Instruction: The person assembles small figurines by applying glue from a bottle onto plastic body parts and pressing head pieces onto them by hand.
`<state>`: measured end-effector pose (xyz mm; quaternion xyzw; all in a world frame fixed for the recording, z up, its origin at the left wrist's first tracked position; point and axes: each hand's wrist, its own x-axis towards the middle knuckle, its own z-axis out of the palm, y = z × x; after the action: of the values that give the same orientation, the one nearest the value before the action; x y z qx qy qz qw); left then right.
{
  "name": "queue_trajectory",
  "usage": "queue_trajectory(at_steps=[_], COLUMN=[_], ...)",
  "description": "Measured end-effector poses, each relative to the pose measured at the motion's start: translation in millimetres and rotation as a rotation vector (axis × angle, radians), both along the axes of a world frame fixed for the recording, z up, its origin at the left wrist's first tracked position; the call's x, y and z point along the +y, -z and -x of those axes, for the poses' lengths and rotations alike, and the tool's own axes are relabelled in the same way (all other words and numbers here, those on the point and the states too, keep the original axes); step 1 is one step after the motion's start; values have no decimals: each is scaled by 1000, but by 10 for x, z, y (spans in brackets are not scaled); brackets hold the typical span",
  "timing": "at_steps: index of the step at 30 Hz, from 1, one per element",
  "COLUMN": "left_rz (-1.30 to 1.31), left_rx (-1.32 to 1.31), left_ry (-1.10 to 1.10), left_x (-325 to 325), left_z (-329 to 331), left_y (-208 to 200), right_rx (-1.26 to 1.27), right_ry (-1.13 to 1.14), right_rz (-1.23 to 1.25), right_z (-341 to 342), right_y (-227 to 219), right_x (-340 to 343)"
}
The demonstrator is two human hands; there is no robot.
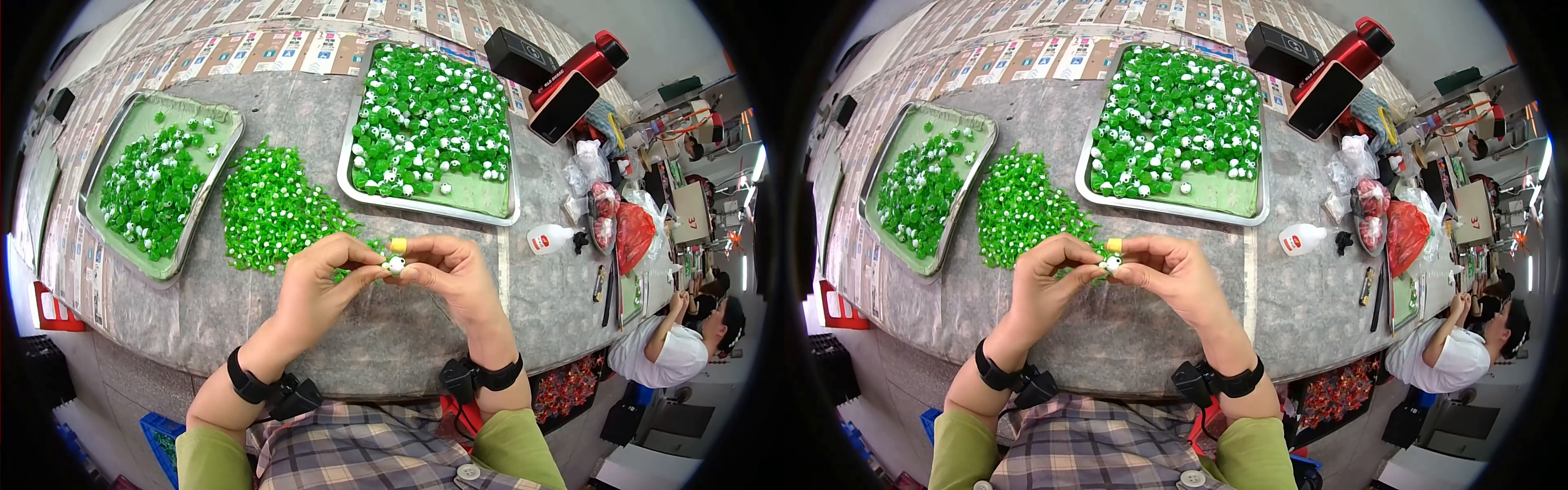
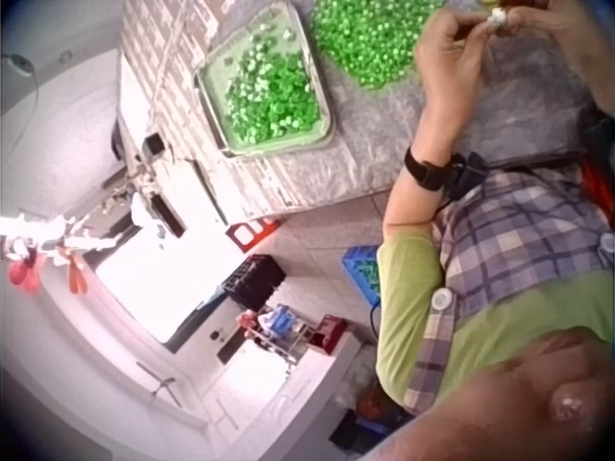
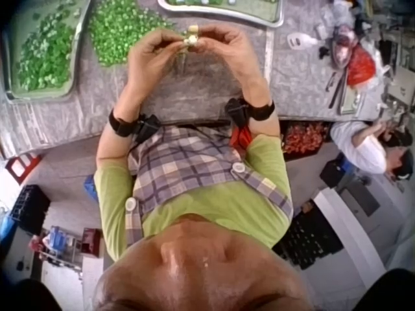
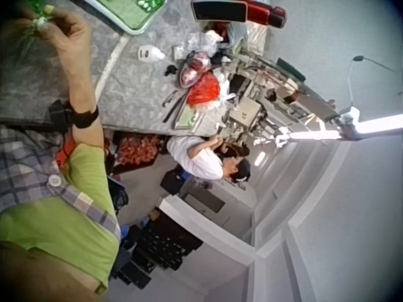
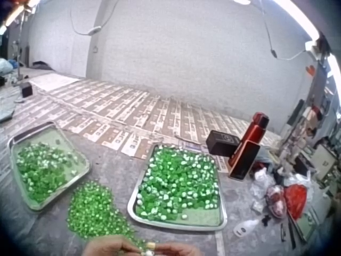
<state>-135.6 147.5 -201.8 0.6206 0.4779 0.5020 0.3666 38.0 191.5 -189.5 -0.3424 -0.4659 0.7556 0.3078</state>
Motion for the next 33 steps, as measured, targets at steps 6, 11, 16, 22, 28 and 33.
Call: queue_trajectory(at_steps=[6, 11, 16, 22, 28, 33], left_rz=[-30, -45, 115, 442, 498, 495], left_rx=[-1157, -1604, -1394, -840, -814, -815], left_ry=[-218, -117, -72, -45, -11, -6], left_x=[157, 184, 156, 86, 76, 86], left_z=[417, 763, 444, 183, 119, 102], left_y=[-20, -51, -62, -37, -19, -15], right_rx=[-430, -696, -792, -689, -871, -942], right_ry=[142, 28, -43, -22, -42, -96], right_rz=[-309, -565, -732, -588, -783, -861], right_z=[-130, -7, 14, -14, 94, 57], right_y=[158, 134, 157, 131, 169, 128], right_x=[122, 103, 108, 56, 64, 44])
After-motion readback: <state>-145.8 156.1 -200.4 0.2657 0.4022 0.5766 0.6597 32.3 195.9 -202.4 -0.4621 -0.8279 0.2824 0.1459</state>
